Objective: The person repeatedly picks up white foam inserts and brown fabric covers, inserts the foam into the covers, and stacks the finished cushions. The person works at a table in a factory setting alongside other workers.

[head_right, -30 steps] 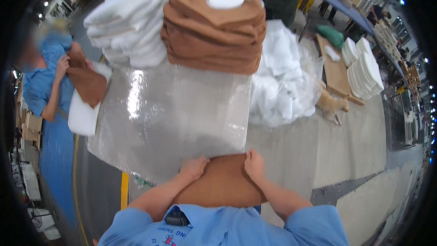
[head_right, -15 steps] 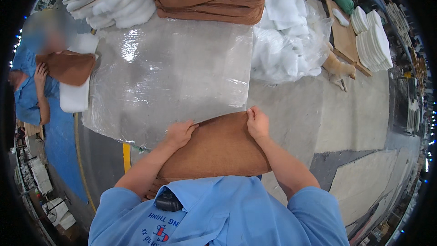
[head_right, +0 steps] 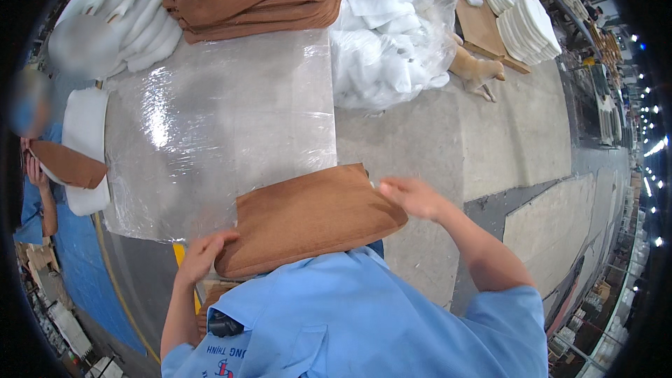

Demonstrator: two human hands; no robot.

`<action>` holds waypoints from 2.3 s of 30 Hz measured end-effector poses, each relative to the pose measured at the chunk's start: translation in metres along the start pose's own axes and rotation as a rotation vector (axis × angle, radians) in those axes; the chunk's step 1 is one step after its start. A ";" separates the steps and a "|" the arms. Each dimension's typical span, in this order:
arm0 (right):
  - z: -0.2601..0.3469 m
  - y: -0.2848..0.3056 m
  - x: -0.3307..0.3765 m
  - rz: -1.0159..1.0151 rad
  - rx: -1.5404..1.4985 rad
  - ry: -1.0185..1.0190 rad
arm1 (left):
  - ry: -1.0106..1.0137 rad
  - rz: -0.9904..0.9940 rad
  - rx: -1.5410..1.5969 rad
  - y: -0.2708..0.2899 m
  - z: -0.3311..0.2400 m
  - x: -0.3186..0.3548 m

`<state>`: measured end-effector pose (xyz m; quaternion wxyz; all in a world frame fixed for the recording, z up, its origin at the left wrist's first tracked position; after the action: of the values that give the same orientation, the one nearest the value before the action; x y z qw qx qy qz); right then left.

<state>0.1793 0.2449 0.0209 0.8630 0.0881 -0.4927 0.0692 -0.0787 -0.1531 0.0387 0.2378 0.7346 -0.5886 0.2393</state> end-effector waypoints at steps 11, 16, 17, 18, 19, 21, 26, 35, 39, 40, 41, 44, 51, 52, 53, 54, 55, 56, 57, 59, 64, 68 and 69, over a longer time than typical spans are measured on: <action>-0.011 -0.059 -0.088 0.390 -0.477 -0.013 | -0.275 -0.090 0.634 -0.012 0.084 -0.027; -0.044 -0.030 -0.120 0.122 -0.256 -0.198 | -0.287 -0.157 0.906 -0.015 0.101 -0.043; -0.044 -0.030 -0.122 0.166 -0.287 -0.197 | -0.294 -0.159 0.954 -0.013 0.104 -0.043; -0.041 -0.031 -0.124 0.216 -0.317 -0.189 | -0.284 -0.162 0.971 -0.013 0.103 -0.045; -0.040 -0.033 -0.122 0.265 -0.346 -0.179 | -0.273 -0.166 0.989 -0.013 0.103 -0.047; -0.045 -0.031 -0.123 0.240 -0.283 -0.200 | -0.238 -0.175 1.007 -0.010 0.104 -0.048; -0.028 -0.014 -0.092 0.017 -0.068 -0.067 | -0.187 -0.264 1.021 -0.010 0.108 -0.046; 0.154 -0.086 0.055 -0.114 0.764 0.523 | -0.342 -0.493 1.180 0.027 0.115 -0.057; 0.155 -0.070 0.027 -0.280 0.546 0.499 | -0.519 -0.403 1.139 0.074 0.023 -0.085; 0.149 -0.060 0.026 -0.318 0.475 0.493 | -0.640 -0.342 1.130 0.080 0.000 -0.085; 0.139 -0.051 0.027 -0.360 0.401 0.480 | -0.606 -0.420 1.122 0.081 -0.004 -0.083; 0.122 -0.029 0.038 -0.452 0.178 0.466 | -0.460 -0.620 1.043 0.068 -0.010 -0.088; 0.129 -0.008 0.068 -0.634 -0.318 0.695 | -0.400 0.026 0.884 -0.060 -0.095 -0.183; 0.137 -0.013 0.073 -0.636 -0.305 0.698 | -0.458 -0.034 0.876 -0.048 -0.108 -0.193; 0.160 -0.026 0.080 -0.598 -0.290 0.726 | -0.518 -0.140 0.862 -0.017 -0.115 -0.194; 0.173 -0.033 0.085 -0.586 -0.278 0.741 | -0.578 -0.216 0.844 0.005 -0.129 -0.195; 0.177 -0.041 0.080 -0.503 -0.327 0.846 | -0.517 -0.178 0.861 0.010 -0.140 -0.203; 0.176 -0.050 0.071 -0.425 -0.372 0.948 | -0.464 -0.105 0.865 0.009 -0.152 -0.211; 0.176 -0.055 0.067 -0.346 -0.416 1.048 | -0.413 -0.024 0.848 0.005 -0.161 -0.217; 0.159 -0.042 0.050 -0.290 -0.609 1.074 | -0.335 0.179 0.725 -0.011 -0.177 -0.220; 0.098 -0.016 0.012 -0.268 -0.996 0.829 | -0.118 0.488 0.328 -0.068 -0.149 -0.220; 0.064 -0.056 -0.007 -0.190 -1.147 0.827 | 0.014 0.611 -0.013 -0.109 -0.109 -0.218; 0.058 -0.063 -0.007 -0.201 -1.177 0.856 | 0.034 0.620 -0.107 -0.115 -0.104 -0.217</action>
<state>0.1399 0.1704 0.0388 0.8866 -0.3797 -0.0578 -0.2578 -0.0158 0.0978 -0.0256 0.2016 0.5025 -0.7923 0.2813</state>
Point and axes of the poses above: each hand's wrist, its own x-axis away from the middle knuckle, its own y-axis out of the back of the hand, z = x × y, the point moved 9 cm from there along -x, towards the middle knuckle, and after that the axes turned 15 degrees about z, right-handed, at the moved point
